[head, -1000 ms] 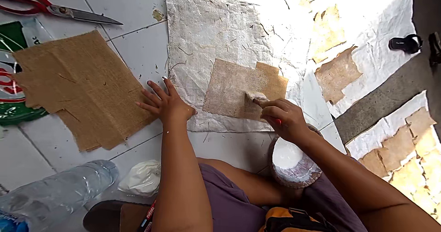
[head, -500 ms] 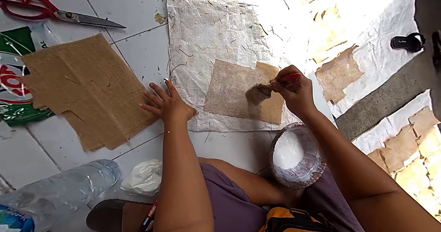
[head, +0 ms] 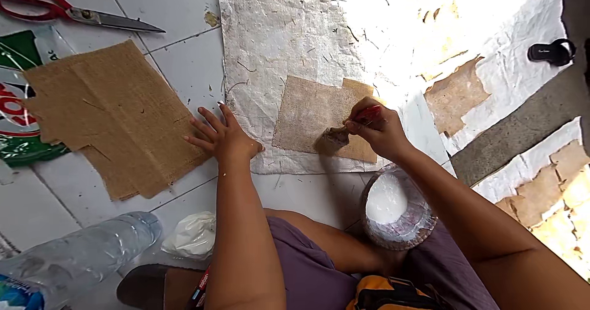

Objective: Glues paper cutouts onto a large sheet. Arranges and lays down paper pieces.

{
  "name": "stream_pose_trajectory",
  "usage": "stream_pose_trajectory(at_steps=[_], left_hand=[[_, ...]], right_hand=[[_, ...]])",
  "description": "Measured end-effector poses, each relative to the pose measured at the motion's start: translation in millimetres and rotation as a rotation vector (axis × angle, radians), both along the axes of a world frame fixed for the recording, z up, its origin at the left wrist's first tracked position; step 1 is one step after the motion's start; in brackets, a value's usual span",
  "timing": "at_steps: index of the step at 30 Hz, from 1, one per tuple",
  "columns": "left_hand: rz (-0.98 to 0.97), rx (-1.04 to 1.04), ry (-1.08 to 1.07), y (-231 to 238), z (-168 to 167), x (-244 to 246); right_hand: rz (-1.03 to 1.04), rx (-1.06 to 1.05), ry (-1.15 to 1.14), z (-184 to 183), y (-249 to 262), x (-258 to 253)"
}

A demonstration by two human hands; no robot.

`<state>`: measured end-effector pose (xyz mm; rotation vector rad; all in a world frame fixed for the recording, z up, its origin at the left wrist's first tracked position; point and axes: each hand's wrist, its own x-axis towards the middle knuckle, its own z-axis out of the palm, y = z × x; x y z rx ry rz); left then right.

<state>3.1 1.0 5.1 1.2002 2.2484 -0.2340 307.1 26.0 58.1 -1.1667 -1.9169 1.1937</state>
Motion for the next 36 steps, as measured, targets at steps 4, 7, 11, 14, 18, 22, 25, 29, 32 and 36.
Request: stream_pose_trajectory(at_steps=[4, 7, 11, 14, 18, 22, 25, 29, 32, 36], left_hand=[[-0.005, -0.014, 0.012, 1, 0, 0], [0.000, -0.010, 0.015, 0, -2, 0], [0.000, 0.000, 0.001, 0, -2, 0], [-0.006, -0.017, 0.013, 1, -2, -1], [-0.016, -0.012, 0.003, 2, -2, 1], [-0.013, -0.010, 0.005, 1, -1, 0], [-0.009, -0.005, -0.009, 1, -2, 1], [-0.003, 0.001, -0.002, -1, -2, -1], [-0.001, -0.017, -0.006, -1, -3, -1], [0.001, -0.029, -0.010, 2, 0, 0]], right_hand=[[-0.109, 0.102, -0.025, 8, 9, 8], [-0.079, 0.008, 0.077, 11, -6, -4], [-0.104, 0.056, -0.090, -4, 1, 4], [-0.149, 0.309, -0.171, 8, 8, 17], [0.099, 0.551, -0.381, -11, -32, 20], [0.295, 0.419, -0.323, 5, -67, 16], [-0.004, 0.083, 0.012, 11, -34, 20], [-0.402, -0.126, 0.236, -30, 17, 41], [-0.567, -0.045, 0.240, -29, 27, 67], [-0.586, 0.229, 0.230, -10, 16, 70]])
